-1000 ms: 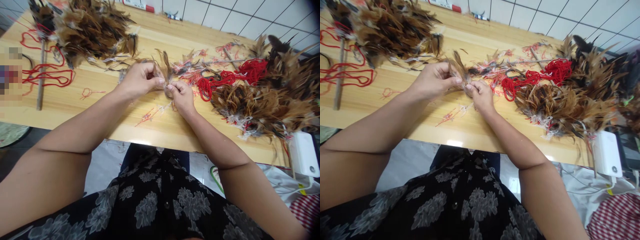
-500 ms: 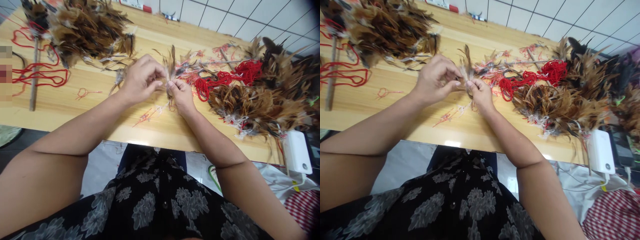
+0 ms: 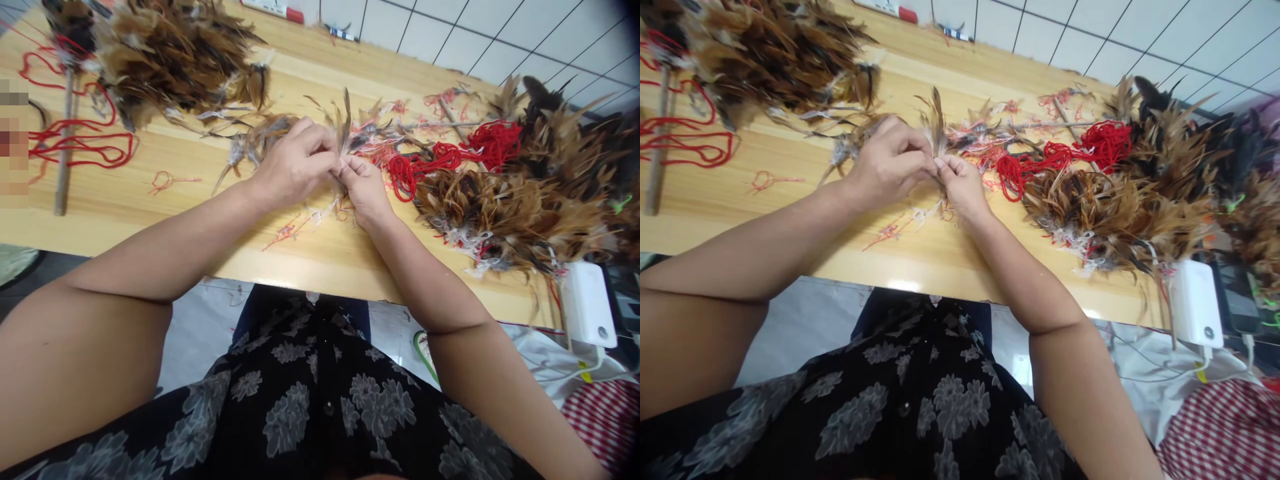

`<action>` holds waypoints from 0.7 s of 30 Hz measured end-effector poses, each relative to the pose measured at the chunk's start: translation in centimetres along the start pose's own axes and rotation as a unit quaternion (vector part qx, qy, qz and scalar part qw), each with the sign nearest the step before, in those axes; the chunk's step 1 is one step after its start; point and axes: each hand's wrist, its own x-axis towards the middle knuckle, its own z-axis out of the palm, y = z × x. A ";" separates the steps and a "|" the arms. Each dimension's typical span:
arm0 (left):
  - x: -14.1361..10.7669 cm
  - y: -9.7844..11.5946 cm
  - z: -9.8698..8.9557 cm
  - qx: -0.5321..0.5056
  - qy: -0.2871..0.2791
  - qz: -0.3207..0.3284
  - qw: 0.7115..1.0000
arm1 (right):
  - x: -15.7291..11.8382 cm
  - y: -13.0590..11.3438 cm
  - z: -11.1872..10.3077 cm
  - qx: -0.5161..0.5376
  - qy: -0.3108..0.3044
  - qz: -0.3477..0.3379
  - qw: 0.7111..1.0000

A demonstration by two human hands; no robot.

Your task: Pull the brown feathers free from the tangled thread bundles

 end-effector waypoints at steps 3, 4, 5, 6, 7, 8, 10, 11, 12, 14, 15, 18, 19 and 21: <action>-0.2 1.0 -0.5 -0.073 0.029 -0.020 0.997 | 0.2 0.3 -0.1 -0.010 0.016 -0.027 0.999; -0.3 1.1 -0.5 -0.106 0.048 -0.036 0.993 | 0.2 0.5 -0.2 -0.019 0.022 -0.038 0.999; -0.3 1.2 -0.5 -0.142 0.070 -0.060 0.986 | 0.2 0.7 -0.4 -0.028 0.026 -0.048 0.998; -0.3 1.3 -0.4 -0.176 0.090 -0.086 0.976 | 0.3 0.9 -0.5 -0.037 0.028 -0.058 0.997; -0.2 1.4 -0.3 -0.205 0.107 -0.112 0.966 | 0.3 1.1 -0.6 -0.045 0.027 -0.066 0.996; -0.2 1.4 -0.2 -0.227 0.117 -0.135 0.957 | 0.4 1.3 -0.7 -0.052 0.024 -0.072 0.996; -0.2 1.6 -0.1 -0.261 0.120 -0.169 0.943 | 0.4 1.7 -0.8 -0.060 0.017 -0.079 0.995; -0.3 1.7 0.0 -0.276 0.114 -0.183 0.937 | 0.4 1.9 -0.8 -0.063 0.014 -0.081 0.995; -0.3 1.9 0.0 -0.289 0.105 -0.194 0.932 | 0.5 2.0 -0.8 -0.065 0.012 -0.081 0.995; -0.5 2.1 0.0 -0.307 0.088 -0.211 0.924 | 0.4 1.9 -0.7 -0.065 0.011 -0.078 0.995; -0.6 2.1 0.1 -0.313 0.082 -0.216 0.921 | 0.4 1.9 -0.6 -0.064 0.011 -0.075 0.995; -0.7 1.7 0.4 -0.319 0.080 -0.218 0.919 | 0.3 1.6 -0.5 -0.064 0.004 -0.067 0.996; -0.7 1.5 0.6 -0.316 0.085 -0.216 0.920 | 0.3 1.5 -0.5 -0.065 0.001 -0.064 0.996; -0.7 1.0 0.9 -0.304 0.097 -0.217 0.922 | 0.3 1.6 -0.5 -0.069 -0.002 -0.059 0.996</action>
